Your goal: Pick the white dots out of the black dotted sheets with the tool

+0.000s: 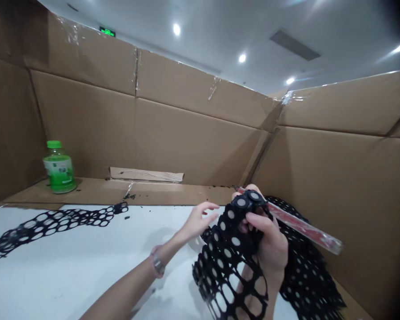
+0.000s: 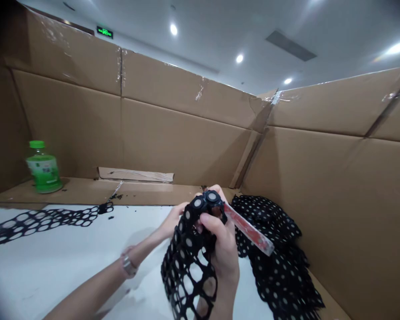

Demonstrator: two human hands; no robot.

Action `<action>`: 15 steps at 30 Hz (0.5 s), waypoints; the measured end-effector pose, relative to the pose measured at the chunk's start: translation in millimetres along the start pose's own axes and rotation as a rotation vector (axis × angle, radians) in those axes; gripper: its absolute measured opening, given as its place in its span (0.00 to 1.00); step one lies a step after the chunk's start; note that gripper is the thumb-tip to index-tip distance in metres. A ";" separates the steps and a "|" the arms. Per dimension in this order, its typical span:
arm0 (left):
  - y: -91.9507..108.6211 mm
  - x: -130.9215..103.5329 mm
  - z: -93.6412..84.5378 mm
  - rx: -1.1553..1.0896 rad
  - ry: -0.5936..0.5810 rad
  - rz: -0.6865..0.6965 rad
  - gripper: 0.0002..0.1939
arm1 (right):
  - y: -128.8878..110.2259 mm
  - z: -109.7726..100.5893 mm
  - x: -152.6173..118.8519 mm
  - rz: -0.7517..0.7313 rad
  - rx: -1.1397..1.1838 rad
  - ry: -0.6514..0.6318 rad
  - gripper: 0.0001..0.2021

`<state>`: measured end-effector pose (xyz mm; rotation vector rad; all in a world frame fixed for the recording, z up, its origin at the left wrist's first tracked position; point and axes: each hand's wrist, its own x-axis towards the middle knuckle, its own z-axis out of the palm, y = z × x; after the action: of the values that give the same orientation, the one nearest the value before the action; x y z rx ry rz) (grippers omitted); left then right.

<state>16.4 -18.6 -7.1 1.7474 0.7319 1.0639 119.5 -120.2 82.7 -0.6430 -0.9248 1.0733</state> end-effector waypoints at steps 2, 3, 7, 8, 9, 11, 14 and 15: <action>26.1 -8.6 -18.7 -0.080 -0.073 0.022 0.36 | 5.0 1.1 0.2 -0.046 -0.074 -0.055 0.07; 39.2 -15.8 -27.5 -0.128 -0.152 0.036 0.39 | 6.8 3.2 -0.1 -0.073 -0.117 -0.063 0.07; 80.1 -50.7 -52.2 -0.226 -0.214 0.140 0.20 | 8.9 14.9 -3.3 -0.213 -0.344 -0.034 0.08; 86.2 -57.8 -56.2 -0.195 -0.161 0.145 0.15 | 8.5 17.1 -4.1 -0.239 -0.406 -0.040 0.09; 90.7 -63.7 -59.8 -0.148 -0.108 0.155 0.13 | 8.1 18.5 -4.9 -0.243 -0.458 -0.069 0.09; 96.8 -72.5 -66.6 -0.015 -0.032 0.195 0.10 | 7.9 19.8 -6.4 -0.201 -0.496 -0.167 0.09; 101.9 -81.1 -76.3 0.151 -0.005 0.263 0.09 | 8.9 20.9 -8.8 -0.151 -0.463 -0.268 0.07; 102.9 -83.2 -79.1 0.175 -0.016 0.276 0.09 | 9.4 21.8 -9.6 -0.143 -0.454 -0.283 0.07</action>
<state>-89.3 -95.5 74.6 2.0482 0.6001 1.1969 94.5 -125.5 82.6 -0.7931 -1.4623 0.8421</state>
